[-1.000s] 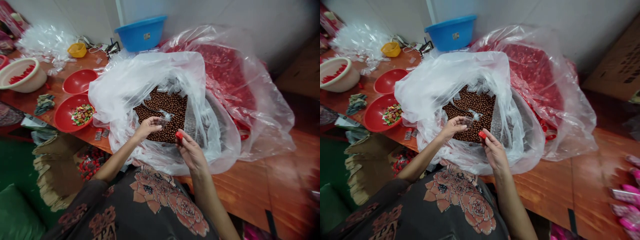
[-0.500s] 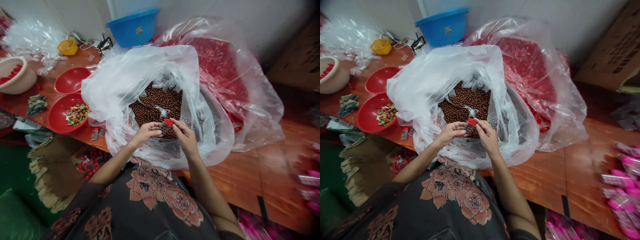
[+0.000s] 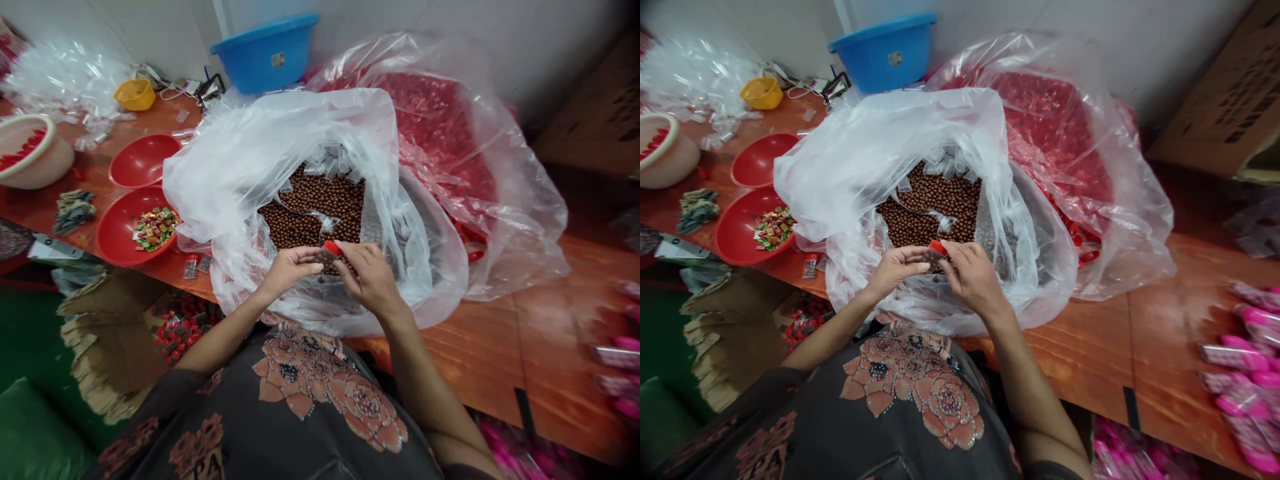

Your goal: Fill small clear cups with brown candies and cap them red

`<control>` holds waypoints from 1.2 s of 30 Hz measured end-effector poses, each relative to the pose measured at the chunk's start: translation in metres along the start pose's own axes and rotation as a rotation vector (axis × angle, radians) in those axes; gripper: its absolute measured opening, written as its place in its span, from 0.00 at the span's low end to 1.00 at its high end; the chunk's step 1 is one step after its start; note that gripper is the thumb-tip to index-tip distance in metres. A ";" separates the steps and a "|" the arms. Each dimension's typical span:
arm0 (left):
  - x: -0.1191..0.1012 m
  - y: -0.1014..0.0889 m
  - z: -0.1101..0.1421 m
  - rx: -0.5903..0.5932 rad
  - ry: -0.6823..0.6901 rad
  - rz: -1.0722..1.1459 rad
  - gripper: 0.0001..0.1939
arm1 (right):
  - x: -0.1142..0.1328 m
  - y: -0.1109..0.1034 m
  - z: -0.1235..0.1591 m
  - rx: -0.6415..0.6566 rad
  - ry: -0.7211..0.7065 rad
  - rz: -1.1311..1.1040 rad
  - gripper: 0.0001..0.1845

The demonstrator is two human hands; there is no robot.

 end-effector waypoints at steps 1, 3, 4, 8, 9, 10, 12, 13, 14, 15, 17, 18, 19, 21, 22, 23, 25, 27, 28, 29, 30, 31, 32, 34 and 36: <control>-0.001 0.001 0.002 -0.003 0.003 -0.008 0.21 | 0.002 0.002 0.000 0.007 -0.012 0.017 0.29; -0.003 0.003 0.005 -0.004 0.005 -0.018 0.22 | 0.005 0.004 0.001 -0.002 -0.032 0.035 0.35; -0.003 0.004 0.006 -0.004 0.006 -0.021 0.22 | 0.006 0.005 0.002 -0.015 -0.044 0.031 0.36; 0.003 0.011 0.003 -0.040 -0.038 0.091 0.21 | 0.008 0.009 0.002 -0.067 -0.080 -0.003 0.36; 0.008 0.016 0.002 -0.037 -0.077 0.157 0.24 | 0.010 0.010 0.002 -0.078 -0.092 -0.008 0.35; 0.014 0.021 0.000 -0.032 -0.118 0.225 0.27 | 0.012 0.012 0.002 -0.087 -0.104 -0.011 0.35; 0.023 0.030 -0.004 -0.047 -0.167 0.317 0.30 | 0.018 0.014 0.002 -0.107 -0.131 -0.016 0.36; 0.025 0.032 -0.005 -0.084 -0.162 0.332 0.29 | 0.020 0.015 0.002 -0.116 -0.134 -0.021 0.36; 0.025 0.031 -0.005 -0.131 -0.148 0.335 0.28 | 0.020 0.016 0.002 -0.113 -0.127 -0.032 0.36; 0.025 0.030 -0.005 -0.167 -0.139 0.332 0.27 | 0.019 0.018 0.001 -0.084 -0.115 -0.056 0.36; 0.021 0.028 -0.003 -0.185 -0.115 0.319 0.24 | 0.009 0.024 0.001 0.021 -0.045 -0.154 0.37; 0.017 0.026 -0.002 -0.171 -0.098 0.316 0.23 | 0.000 0.027 0.001 0.072 0.020 -0.214 0.37; 0.013 0.023 -0.001 -0.151 -0.079 0.315 0.22 | -0.013 0.029 0.001 0.109 0.103 -0.256 0.35; 0.005 0.015 0.001 -0.124 -0.041 0.322 0.21 | -0.039 0.033 0.004 0.140 0.271 -0.225 0.27; 0.002 0.011 0.001 -0.115 -0.031 0.328 0.21 | -0.049 0.035 0.005 0.165 0.317 -0.151 0.23; 0.000 0.008 0.001 -0.104 -0.028 0.337 0.21 | -0.055 0.040 0.005 0.214 0.319 -0.056 0.20; -0.001 0.005 0.001 -0.075 -0.024 0.367 0.22 | -0.057 0.055 0.007 0.353 0.253 0.132 0.16; -0.003 0.005 0.000 -0.046 -0.010 0.415 0.23 | -0.056 0.070 0.009 0.469 0.194 0.249 0.15; -0.004 0.006 -0.001 -0.035 0.000 0.439 0.23 | -0.056 0.075 0.011 0.500 0.188 0.280 0.15; -0.005 0.007 -0.001 -0.026 0.009 0.459 0.23 | -0.056 0.078 0.011 0.511 0.193 0.291 0.15; -0.006 0.008 -0.001 -0.019 0.014 0.473 0.22 | -0.057 0.079 0.012 0.504 0.205 0.280 0.15; -0.006 0.008 -0.001 -0.011 0.013 0.482 0.22 | -0.058 0.078 0.011 0.473 0.225 0.246 0.15; -0.006 0.009 -0.001 -0.003 0.005 0.485 0.22 | -0.060 0.073 0.010 0.415 0.259 0.192 0.15; -0.005 0.010 -0.001 0.007 -0.019 0.481 0.23 | -0.065 0.057 0.007 0.229 0.370 0.030 0.14; -0.002 0.012 -0.001 0.018 -0.045 0.460 0.23 | -0.070 0.037 0.006 0.015 0.512 -0.171 0.14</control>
Point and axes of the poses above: each hand's wrist, its own z-axis away from the middle knuckle, its own y-axis out of the palm, x = y × z, the point moved 8 cm from there along -z, towards the middle knuckle, and after that the axes turned 1 degree about y, right-handed, at the moved point
